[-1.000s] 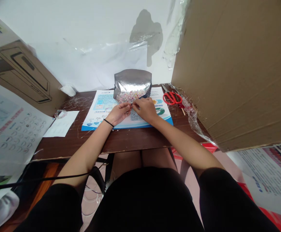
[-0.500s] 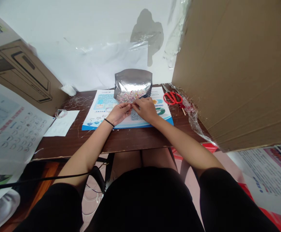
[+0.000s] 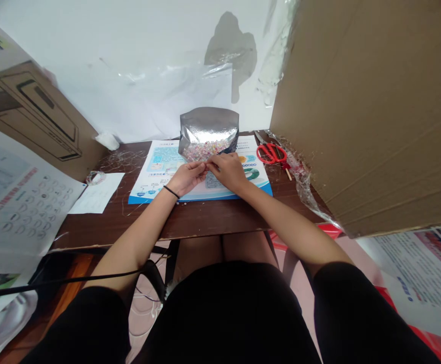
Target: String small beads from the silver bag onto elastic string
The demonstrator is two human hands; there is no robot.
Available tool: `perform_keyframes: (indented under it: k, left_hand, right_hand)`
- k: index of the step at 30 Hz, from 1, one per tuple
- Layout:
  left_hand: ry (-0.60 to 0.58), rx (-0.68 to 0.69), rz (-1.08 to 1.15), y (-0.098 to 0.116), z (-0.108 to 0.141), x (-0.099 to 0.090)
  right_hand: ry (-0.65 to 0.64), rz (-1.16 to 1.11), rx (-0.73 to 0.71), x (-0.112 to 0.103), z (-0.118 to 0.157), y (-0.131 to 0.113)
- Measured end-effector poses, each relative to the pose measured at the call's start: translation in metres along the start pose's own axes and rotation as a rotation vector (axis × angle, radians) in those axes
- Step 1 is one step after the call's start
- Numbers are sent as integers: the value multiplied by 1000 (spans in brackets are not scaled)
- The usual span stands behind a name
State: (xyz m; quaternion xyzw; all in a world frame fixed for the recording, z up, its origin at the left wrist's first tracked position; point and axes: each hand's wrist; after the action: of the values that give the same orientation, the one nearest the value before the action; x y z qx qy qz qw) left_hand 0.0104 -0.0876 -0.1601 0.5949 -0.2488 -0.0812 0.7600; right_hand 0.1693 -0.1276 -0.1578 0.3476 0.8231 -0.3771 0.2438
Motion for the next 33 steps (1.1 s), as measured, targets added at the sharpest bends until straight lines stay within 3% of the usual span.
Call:
perform_keyframes:
  k: [9, 16, 21, 29, 33]
  left_hand:
    - [26, 47, -98, -3, 0, 2]
    - [116, 282, -486, -11, -6, -1]
    - [144, 324, -613, -10, -4, -2]
    - [176, 277, -610, -4, 1, 4]
    - [321, 215, -441, 1, 0, 3]
  right_hand:
    - [-25, -17, -5, -1, 1, 0]
    - [-27, -42, -9, -1, 0, 1]
    - [-59, -96, 16, 0, 0, 3]
    - [-86, -227, 53, -2, -1, 0]
    - [-64, -217, 78, -3, -2, 2]
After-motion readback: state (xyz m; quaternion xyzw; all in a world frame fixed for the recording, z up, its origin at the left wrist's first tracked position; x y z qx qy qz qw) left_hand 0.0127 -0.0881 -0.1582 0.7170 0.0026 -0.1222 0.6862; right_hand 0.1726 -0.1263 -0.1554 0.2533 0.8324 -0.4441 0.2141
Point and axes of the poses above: each hand's wrist, its own z-axis away from the middle knuckle, its own x-axis out of the palm, y = z × x, and after that the axes turned 9 degrees about -z, right-handed
